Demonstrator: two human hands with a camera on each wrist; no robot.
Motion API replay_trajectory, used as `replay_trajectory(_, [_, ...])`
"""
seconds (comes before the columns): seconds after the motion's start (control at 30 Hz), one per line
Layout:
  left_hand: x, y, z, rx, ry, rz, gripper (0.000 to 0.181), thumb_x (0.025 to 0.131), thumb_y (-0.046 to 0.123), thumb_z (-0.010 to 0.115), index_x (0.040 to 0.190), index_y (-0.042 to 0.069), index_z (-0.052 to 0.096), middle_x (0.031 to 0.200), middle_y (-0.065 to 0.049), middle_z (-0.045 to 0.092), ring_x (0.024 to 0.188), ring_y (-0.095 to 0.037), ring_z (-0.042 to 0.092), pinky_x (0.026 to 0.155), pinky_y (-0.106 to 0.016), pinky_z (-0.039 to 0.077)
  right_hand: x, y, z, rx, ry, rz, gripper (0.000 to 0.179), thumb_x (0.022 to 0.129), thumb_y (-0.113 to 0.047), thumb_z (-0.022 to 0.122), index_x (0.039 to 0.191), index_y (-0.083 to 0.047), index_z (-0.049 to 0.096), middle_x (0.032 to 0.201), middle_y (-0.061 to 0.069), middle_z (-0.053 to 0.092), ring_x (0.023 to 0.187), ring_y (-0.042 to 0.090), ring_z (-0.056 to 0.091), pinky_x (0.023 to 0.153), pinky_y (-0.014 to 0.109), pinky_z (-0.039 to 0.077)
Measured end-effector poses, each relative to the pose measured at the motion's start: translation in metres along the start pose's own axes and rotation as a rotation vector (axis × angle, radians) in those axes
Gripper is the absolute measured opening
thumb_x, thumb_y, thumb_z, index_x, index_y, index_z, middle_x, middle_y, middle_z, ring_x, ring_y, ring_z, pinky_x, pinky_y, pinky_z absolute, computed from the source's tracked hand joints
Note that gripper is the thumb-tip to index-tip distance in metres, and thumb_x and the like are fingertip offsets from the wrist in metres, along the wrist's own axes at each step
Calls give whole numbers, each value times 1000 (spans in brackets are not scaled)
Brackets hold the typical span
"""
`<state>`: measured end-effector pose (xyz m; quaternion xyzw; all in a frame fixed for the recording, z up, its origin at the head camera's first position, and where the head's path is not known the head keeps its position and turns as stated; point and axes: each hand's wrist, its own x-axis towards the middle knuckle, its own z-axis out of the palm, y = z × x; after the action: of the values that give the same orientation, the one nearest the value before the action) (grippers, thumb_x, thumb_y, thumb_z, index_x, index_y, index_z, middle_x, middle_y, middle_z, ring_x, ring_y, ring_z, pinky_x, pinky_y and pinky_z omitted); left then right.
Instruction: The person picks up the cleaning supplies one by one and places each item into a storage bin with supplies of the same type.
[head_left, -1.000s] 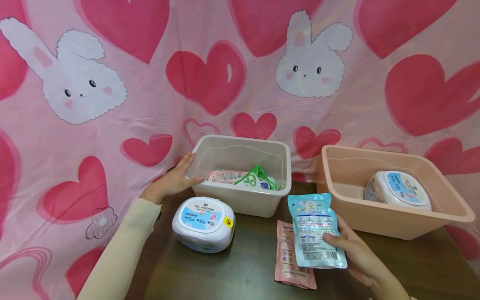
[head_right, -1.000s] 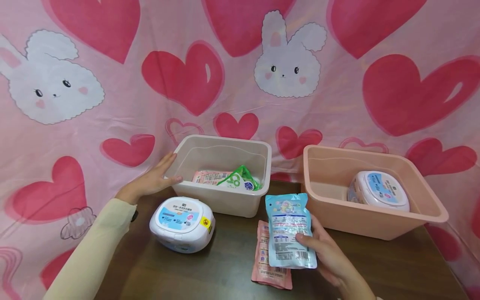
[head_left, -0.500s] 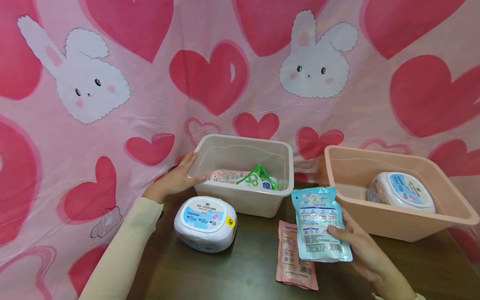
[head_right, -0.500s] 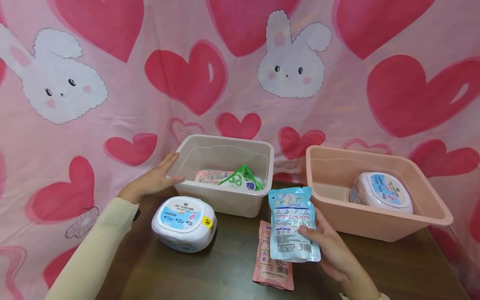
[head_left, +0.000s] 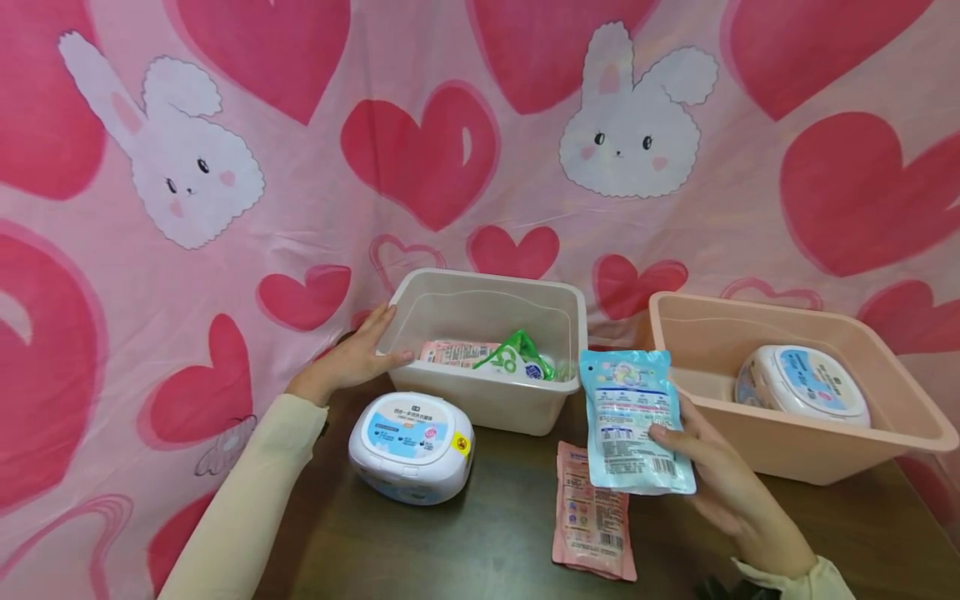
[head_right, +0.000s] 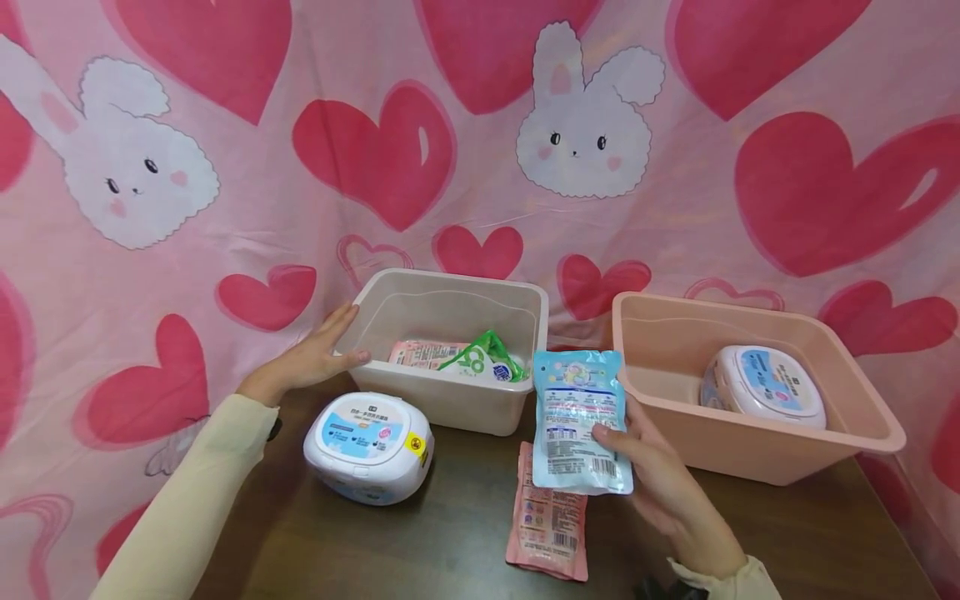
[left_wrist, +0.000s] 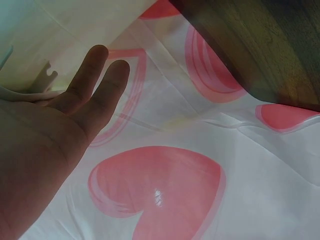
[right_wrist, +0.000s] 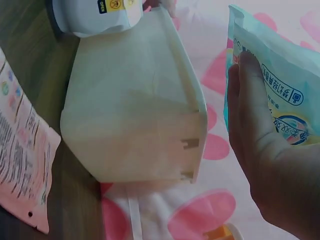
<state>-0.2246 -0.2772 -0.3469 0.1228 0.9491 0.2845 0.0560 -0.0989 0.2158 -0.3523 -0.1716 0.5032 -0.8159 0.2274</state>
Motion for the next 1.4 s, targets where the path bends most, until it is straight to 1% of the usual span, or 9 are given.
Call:
replay_trajectory(0.27, [-2, 2, -2, 4, -4, 6, 107, 88, 63, 65, 164, 15, 6, 168, -14, 5, 146, -48, 22, 110, -69, 27, 29, 0, 5, 93, 15, -6, 59, 109, -3, 35, 156, -20, 5, 125, 8, 64, 109, 23, 67, 88, 41, 57])
replay_trajectory(0.5, [-3, 2, -2, 0, -4, 15, 107, 88, 63, 65, 164, 14, 7, 168, -14, 5, 146, -47, 23, 111, -67, 27, 57, -2, 7, 205, -7, 7, 66, 107, 2, 33, 158, -19, -3, 136, 8, 55, 118, 24, 61, 97, 42, 52])
replay_trajectory(0.7, [-1, 0, -1, 5, -3, 25, 107, 89, 64, 64, 164, 13, 6, 168, -13, 4, 147, -46, 20, 113, -65, 24, 78, -4, 7, 299, -27, 11, 63, 106, 4, 27, 158, -16, -3, 135, 9, 56, 118, 25, 60, 97, 41, 52])
replay_trajectory(0.83, [-1, -1, -1, -6, -5, 18, 108, 88, 64, 65, 164, 15, 6, 168, -13, 5, 147, -45, 21, 112, -66, 25, 88, -8, 6, 337, -7, 43, 66, 107, 3, 26, 160, -18, -6, 135, 9, 56, 117, 26, 61, 97, 42, 52])
replay_trajectory(1.0, [0, -1, -1, -12, -5, 13, 108, 87, 65, 65, 164, 17, 6, 168, -12, 5, 147, -45, 21, 111, -67, 26, 101, -12, 7, 352, 63, 95, 67, 107, 1, 31, 162, -21, -2, 149, 10, 37, 121, 27, 56, 101, 44, 49])
replay_trajectory(1.07, [0, -2, 0, -11, -2, 15, 108, 87, 64, 65, 164, 16, 6, 168, -11, 5, 147, -45, 21, 111, -68, 27, 108, -13, 8, 342, 79, 105, 68, 107, 0, 32, 162, -21, -1, 155, 10, 26, 124, 27, 53, 102, 43, 49])
replay_trajectory(1.23, [1, -3, 1, -4, 5, 13, 108, 87, 64, 65, 164, 17, 7, 168, -10, 5, 147, -44, 22, 110, -67, 28, 126, -12, 12, 311, 90, 118, 69, 107, 0, 30, 163, -22, -5, 163, 11, 12, 128, 27, 47, 101, 42, 49])
replay_trajectory(1.33, [1, -2, 0, 2, 5, 11, 108, 87, 65, 65, 164, 17, 6, 168, -11, 5, 147, -44, 22, 111, -67, 28, 138, -13, 14, 295, 78, 137, 68, 107, 0, 27, 162, -23, -6, 164, 12, 8, 132, 29, 42, 110, 49, 40])
replay_trajectory(1.4, [1, -2, 0, 4, 3, 9, 108, 87, 65, 65, 164, 17, 5, 168, -11, 5, 147, -45, 21, 111, -67, 27, 146, -13, 15, 286, 63, 156, 67, 107, 0, 24, 162, -23, -6, 164, 13, 8, 136, 31, 36, 116, 52, 28])
